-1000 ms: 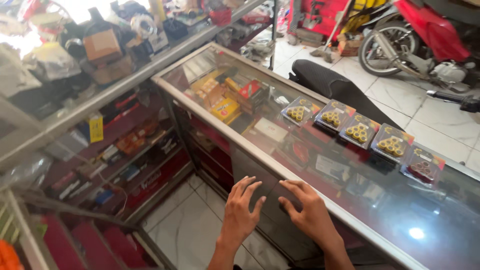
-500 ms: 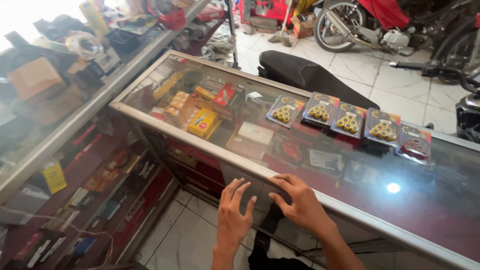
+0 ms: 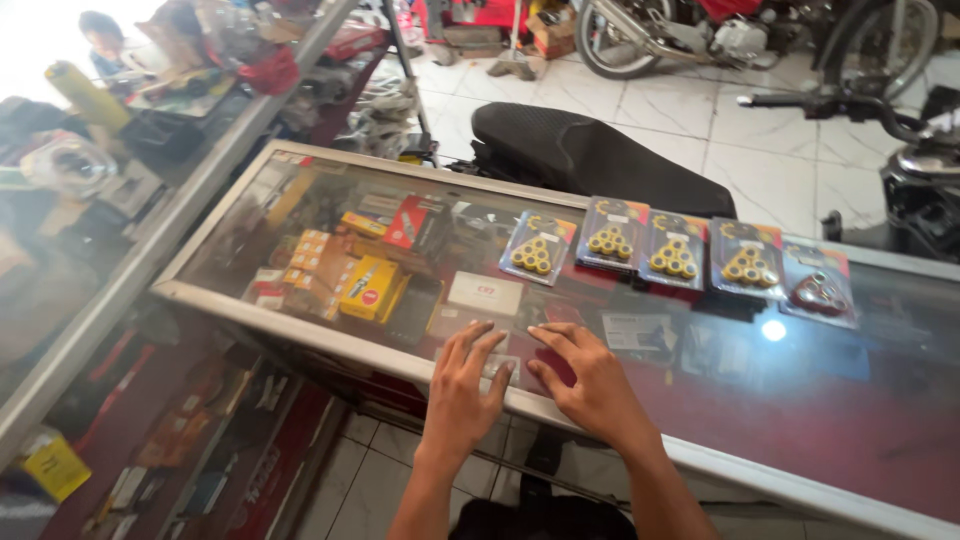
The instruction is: The person selects a packaged motorcycle component from a counter and hangs it onto a display rack with other similar packages.
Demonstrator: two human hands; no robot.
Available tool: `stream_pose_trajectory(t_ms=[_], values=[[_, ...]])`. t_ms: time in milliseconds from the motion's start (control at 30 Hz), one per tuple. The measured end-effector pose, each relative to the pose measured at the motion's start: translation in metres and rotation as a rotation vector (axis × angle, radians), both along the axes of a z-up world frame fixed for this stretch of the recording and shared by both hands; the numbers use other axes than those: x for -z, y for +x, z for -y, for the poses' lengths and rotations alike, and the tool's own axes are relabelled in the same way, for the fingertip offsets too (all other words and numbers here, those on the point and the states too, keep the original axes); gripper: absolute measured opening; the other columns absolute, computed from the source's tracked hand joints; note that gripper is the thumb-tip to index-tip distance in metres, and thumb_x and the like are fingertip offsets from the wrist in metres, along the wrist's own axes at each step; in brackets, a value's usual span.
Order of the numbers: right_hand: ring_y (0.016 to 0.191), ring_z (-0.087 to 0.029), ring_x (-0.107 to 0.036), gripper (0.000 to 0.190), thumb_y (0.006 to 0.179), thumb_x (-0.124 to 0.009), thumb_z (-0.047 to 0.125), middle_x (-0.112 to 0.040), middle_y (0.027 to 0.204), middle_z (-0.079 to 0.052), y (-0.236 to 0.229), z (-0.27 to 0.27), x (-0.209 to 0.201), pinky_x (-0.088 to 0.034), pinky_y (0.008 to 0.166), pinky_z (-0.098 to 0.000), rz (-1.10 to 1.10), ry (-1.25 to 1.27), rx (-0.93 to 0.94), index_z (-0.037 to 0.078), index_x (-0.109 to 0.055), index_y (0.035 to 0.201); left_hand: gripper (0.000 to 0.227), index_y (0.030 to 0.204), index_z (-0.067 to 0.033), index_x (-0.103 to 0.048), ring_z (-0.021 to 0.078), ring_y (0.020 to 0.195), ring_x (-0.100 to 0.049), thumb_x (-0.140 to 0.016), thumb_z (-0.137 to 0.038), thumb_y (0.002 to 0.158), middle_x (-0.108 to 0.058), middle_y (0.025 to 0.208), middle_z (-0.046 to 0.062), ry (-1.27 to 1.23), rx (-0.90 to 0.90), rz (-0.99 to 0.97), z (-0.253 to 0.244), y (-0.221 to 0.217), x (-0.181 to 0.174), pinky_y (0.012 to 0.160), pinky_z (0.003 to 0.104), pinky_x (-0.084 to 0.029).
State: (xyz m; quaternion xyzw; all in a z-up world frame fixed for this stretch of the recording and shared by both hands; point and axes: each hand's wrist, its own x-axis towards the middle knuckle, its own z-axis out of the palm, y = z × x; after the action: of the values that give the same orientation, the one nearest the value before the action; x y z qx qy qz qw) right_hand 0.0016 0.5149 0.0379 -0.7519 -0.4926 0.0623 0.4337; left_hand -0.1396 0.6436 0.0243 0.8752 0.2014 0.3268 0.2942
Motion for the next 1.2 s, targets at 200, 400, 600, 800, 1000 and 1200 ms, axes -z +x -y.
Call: stream_pose_trajectory(t_ms=[200, 400, 600, 800, 1000, 1200], values=[[0.109, -0.033, -0.068, 0.043, 0.084, -0.076, 0.020, -0.070, 0.122, -0.011, 0.009, 0.007, -0.005, -0.055, 0.091, -0.0409, -0.011, -0.040, 0.115, 0.012, -0.069, 0.125, 0.044, 0.126, -0.0076, -0.066, 0.0359, 0.129, -0.055, -0.075, -0.010, 0.082, -0.062, 0.135, 0.014, -0.034, 0.114, -0.013, -0.011, 0.025, -0.007, 0.106, 0.047, -0.044], [0.112, -0.034, -0.067, 0.042, 0.085, -0.077, 0.022, -0.071, 0.122, -0.010, 0.008, 0.007, -0.002, -0.055, 0.091, -0.0414, 0.011, -0.026, 0.206, 0.012, -0.070, 0.124, 0.046, 0.131, -0.0057, -0.063, 0.0379, 0.121, -0.056, -0.074, -0.016, 0.087, -0.062, 0.129, 0.015, -0.015, 0.206, -0.076, -0.033, 0.047, -0.013, 0.105, 0.047, -0.043], [0.110, -0.033, -0.067, 0.044, 0.085, -0.076, 0.025, -0.070, 0.120, -0.010, 0.007, -0.007, 0.001, -0.055, 0.090, -0.0408, 0.041, -0.070, 0.298, 0.013, -0.069, 0.127, 0.053, 0.131, -0.0057, -0.062, 0.0398, 0.123, -0.053, -0.077, -0.022, 0.083, -0.056, 0.133, 0.017, 0.036, 0.268, -0.163, -0.058, 0.063, -0.012, 0.102, 0.048, -0.042], [0.119, -0.039, -0.063, 0.055, 0.088, -0.074, 0.033, -0.062, 0.134, -0.015, 0.023, -0.034, 0.006, -0.052, 0.097, -0.0444, 0.060, -0.164, 0.230, 0.012, -0.061, 0.137, 0.065, 0.138, -0.0076, -0.053, 0.0439, 0.127, -0.050, -0.080, -0.032, 0.083, -0.051, 0.138, 0.024, 0.025, 0.264, -0.329, -0.093, 0.097, 0.007, 0.102, 0.049, -0.044], [0.128, -0.042, -0.053, 0.075, 0.083, -0.076, 0.039, -0.041, 0.154, -0.023, 0.044, -0.066, 0.004, -0.047, 0.103, -0.0450, -0.029, -0.331, 0.244, 0.012, -0.050, 0.148, 0.087, 0.148, 0.0017, -0.037, 0.0492, 0.125, -0.053, -0.077, -0.044, 0.086, -0.051, 0.134, 0.033, -0.231, 0.228, -0.252, -0.126, 0.151, 0.043, 0.105, 0.049, -0.046], [0.125, -0.037, -0.061, 0.062, 0.089, -0.073, 0.045, -0.059, 0.141, -0.019, 0.060, -0.090, 0.024, -0.049, 0.107, -0.0450, -0.054, -0.535, 0.270, 0.006, -0.059, 0.134, 0.086, 0.144, 0.0017, -0.042, 0.0523, 0.124, -0.052, -0.078, -0.049, 0.085, -0.047, 0.136, 0.037, -0.285, 0.134, -0.236, -0.140, 0.186, 0.070, 0.104, 0.052, -0.045]])
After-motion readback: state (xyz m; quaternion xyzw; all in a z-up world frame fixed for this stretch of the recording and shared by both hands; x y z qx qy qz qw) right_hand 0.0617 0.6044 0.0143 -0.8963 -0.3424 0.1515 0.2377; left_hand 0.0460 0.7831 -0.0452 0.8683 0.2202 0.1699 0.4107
